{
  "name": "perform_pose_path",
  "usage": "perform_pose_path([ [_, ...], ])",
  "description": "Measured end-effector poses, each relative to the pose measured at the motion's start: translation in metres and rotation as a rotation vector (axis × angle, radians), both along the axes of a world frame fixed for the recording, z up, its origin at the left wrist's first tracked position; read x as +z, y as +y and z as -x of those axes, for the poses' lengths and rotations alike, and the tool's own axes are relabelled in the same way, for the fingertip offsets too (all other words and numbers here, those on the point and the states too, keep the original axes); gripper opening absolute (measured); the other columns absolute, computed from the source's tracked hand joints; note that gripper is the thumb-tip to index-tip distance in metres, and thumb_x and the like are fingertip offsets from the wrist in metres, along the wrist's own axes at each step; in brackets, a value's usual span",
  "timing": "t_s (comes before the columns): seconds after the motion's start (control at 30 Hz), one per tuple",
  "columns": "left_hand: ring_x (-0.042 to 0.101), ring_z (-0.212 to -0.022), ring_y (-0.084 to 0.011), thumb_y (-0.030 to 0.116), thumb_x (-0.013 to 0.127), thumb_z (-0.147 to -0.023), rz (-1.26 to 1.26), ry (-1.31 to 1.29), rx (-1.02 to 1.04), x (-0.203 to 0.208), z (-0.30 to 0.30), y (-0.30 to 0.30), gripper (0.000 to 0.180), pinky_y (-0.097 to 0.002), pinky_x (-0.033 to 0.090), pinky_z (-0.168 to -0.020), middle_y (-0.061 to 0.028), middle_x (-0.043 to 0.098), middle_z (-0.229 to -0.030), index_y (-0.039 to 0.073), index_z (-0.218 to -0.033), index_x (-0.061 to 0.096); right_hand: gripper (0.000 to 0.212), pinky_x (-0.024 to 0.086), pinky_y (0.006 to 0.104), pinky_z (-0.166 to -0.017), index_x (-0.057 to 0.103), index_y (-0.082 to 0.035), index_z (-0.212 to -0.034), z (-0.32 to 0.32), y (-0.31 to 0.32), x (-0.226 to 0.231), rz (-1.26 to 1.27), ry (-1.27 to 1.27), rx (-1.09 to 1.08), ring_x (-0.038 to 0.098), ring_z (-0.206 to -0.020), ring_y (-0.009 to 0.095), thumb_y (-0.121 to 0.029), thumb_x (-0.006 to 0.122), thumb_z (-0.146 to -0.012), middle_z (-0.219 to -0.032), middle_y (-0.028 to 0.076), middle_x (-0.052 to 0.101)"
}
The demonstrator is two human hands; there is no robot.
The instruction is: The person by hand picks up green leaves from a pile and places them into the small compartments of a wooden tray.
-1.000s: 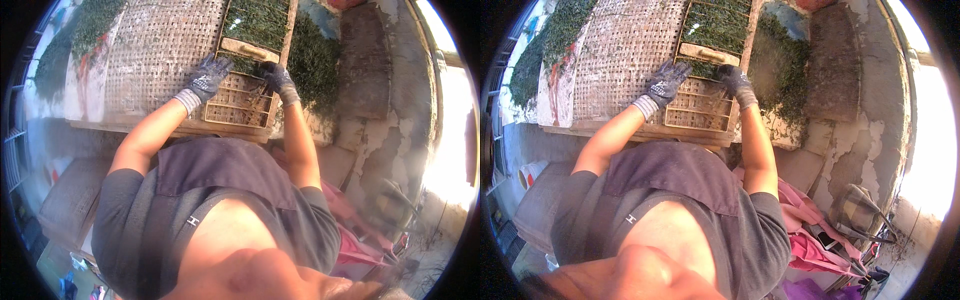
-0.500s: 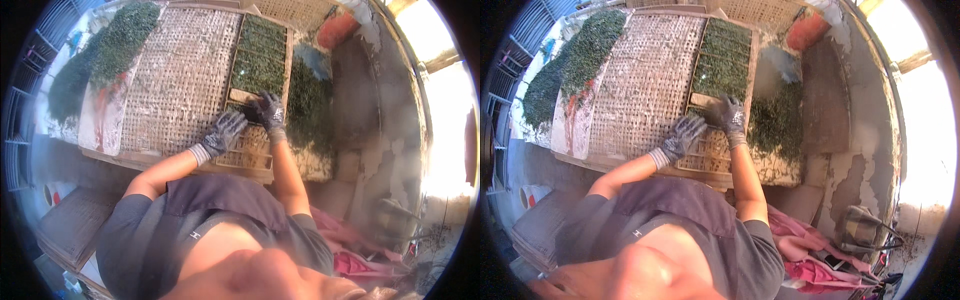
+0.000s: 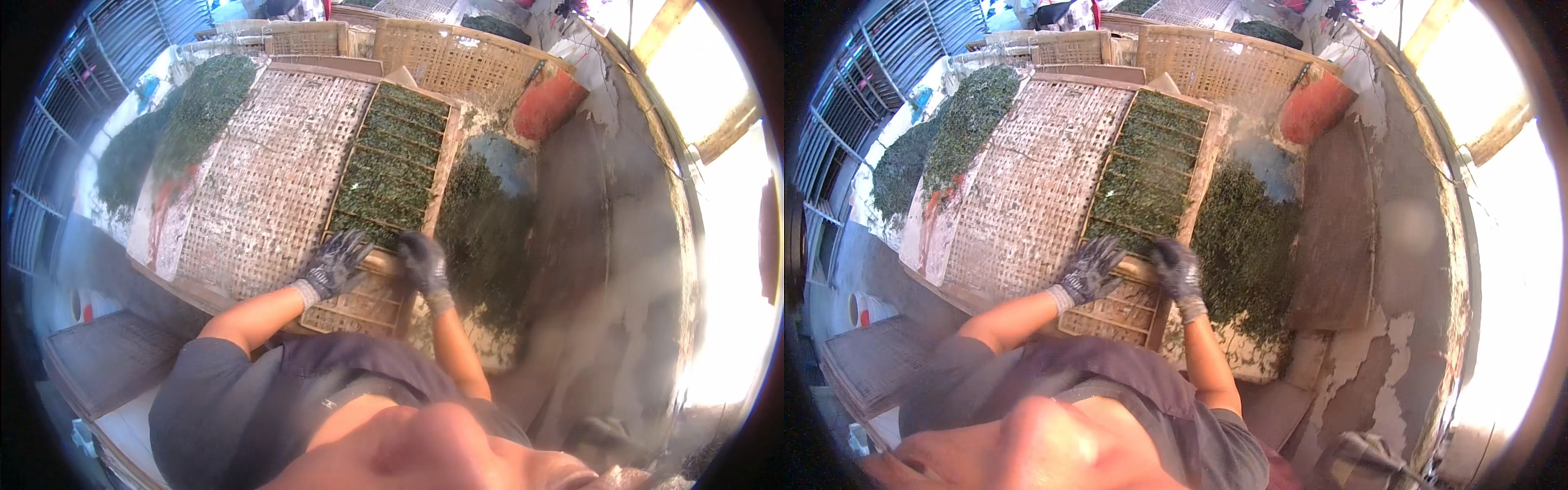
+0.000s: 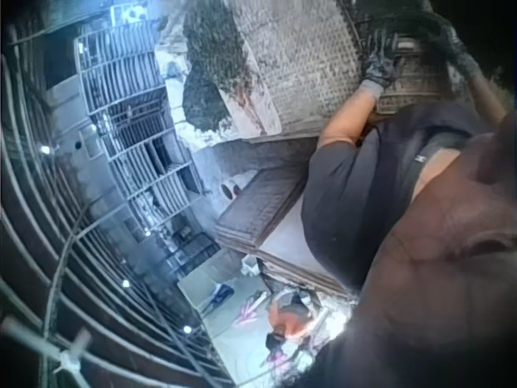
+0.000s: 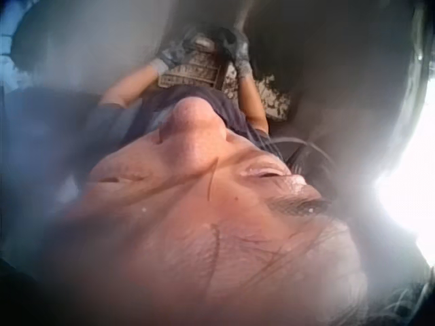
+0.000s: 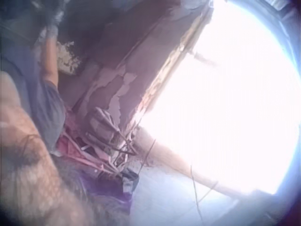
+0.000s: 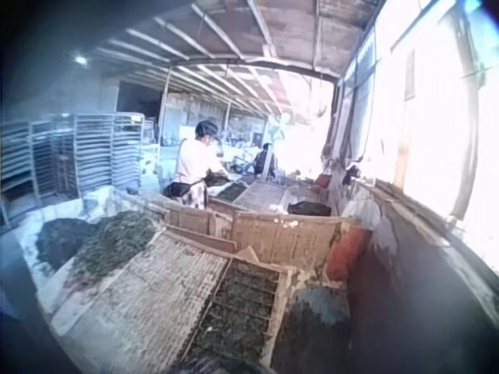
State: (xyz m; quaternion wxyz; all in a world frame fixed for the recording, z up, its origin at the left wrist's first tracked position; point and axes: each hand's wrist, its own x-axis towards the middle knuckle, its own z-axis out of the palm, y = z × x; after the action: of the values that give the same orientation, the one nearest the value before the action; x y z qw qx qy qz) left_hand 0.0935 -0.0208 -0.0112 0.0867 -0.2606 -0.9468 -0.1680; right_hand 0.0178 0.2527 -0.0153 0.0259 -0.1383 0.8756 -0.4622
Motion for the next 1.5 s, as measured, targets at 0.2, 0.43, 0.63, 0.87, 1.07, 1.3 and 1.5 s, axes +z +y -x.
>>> perform_pose_path([
  [0.2,0.035,-0.148,-0.0467,0.042,0.069,-0.094,0.029,-0.007,0.007,0.001,0.005,0.007,0.076,-0.0573,0.029,-0.122,-0.0239,0.035,-0.162,0.013,-0.157,0.039,0.130,0.034,0.0488,-0.124,0.017,-0.020,-0.168,0.073,0.194,-0.101,-0.301,-0.081,-0.646,0.029,-0.153,0.045,-0.060,0.090,-0.067,-0.171,0.020,0.023],
  [0.43,0.033,-0.150,-0.0417,0.042,0.068,-0.093,0.072,-0.060,0.034,-0.003,0.004,0.011,0.072,-0.0571,0.026,-0.124,-0.0213,0.034,-0.163,0.014,-0.155,0.042,0.137,0.032,0.0584,-0.123,0.001,-0.036,-0.168,0.134,0.218,-0.106,-0.530,-0.375,-0.498,0.025,-0.153,0.051,-0.071,0.085,-0.066,-0.172,0.025,0.011],
  [0.63,0.033,-0.151,-0.0409,0.040,0.067,-0.094,0.187,-0.148,0.098,0.007,-0.011,0.006,0.071,-0.0552,0.026,-0.125,-0.0201,0.037,-0.162,0.012,-0.154,0.043,0.131,0.036,0.0579,-0.121,0.009,-0.035,-0.168,0.108,0.148,-0.080,-0.739,-0.468,-0.293,0.028,-0.152,0.052,-0.075,0.083,-0.068,-0.172,0.025,0.012],
  [0.87,0.035,-0.150,-0.0407,0.037,0.067,-0.093,0.107,-0.070,0.025,0.004,0.010,0.008,0.070,-0.0553,0.027,-0.125,-0.0200,0.038,-0.161,0.013,-0.155,0.043,0.065,0.054,0.0434,-0.104,0.060,-0.004,-0.141,0.159,0.238,-0.147,-0.395,-0.127,-0.456,0.066,-0.119,0.035,-0.015,0.080,-0.079,-0.138,0.018,0.063],
  [1.07,0.032,-0.151,-0.0410,0.038,0.068,-0.092,0.034,-0.056,0.073,0.000,-0.012,-0.001,0.075,-0.0541,0.025,-0.126,-0.0203,0.036,-0.162,0.014,-0.158,0.040,0.049,0.056,0.0377,-0.098,0.069,-0.002,-0.126,0.134,0.226,0.032,0.268,0.260,-0.299,0.069,-0.105,0.022,0.001,0.078,-0.078,-0.115,0.006,0.074],
  [1.3,0.032,-0.151,-0.0410,0.048,0.064,-0.095,0.024,0.025,0.035,0.002,0.003,0.002,0.078,-0.0549,0.025,-0.126,-0.0209,0.036,-0.163,0.016,-0.161,0.035,0.033,0.061,0.0349,-0.088,0.071,-0.007,-0.118,0.115,0.219,0.170,0.595,0.132,-0.216,0.072,-0.102,0.025,0.006,0.070,-0.088,-0.113,0.008,0.074],
  [1.5,0.037,-0.150,-0.0408,0.039,0.075,-0.091,-0.363,0.211,-0.024,0.052,0.033,0.067,0.080,-0.0528,0.031,-0.123,-0.0195,0.039,-0.163,0.016,-0.159,0.040,0.042,0.052,0.0412,-0.103,0.071,-0.007,-0.122,0.117,0.245,0.204,-0.449,0.494,-0.192,0.067,-0.112,0.035,-0.018,0.074,-0.082,-0.127,0.013,0.071],
])
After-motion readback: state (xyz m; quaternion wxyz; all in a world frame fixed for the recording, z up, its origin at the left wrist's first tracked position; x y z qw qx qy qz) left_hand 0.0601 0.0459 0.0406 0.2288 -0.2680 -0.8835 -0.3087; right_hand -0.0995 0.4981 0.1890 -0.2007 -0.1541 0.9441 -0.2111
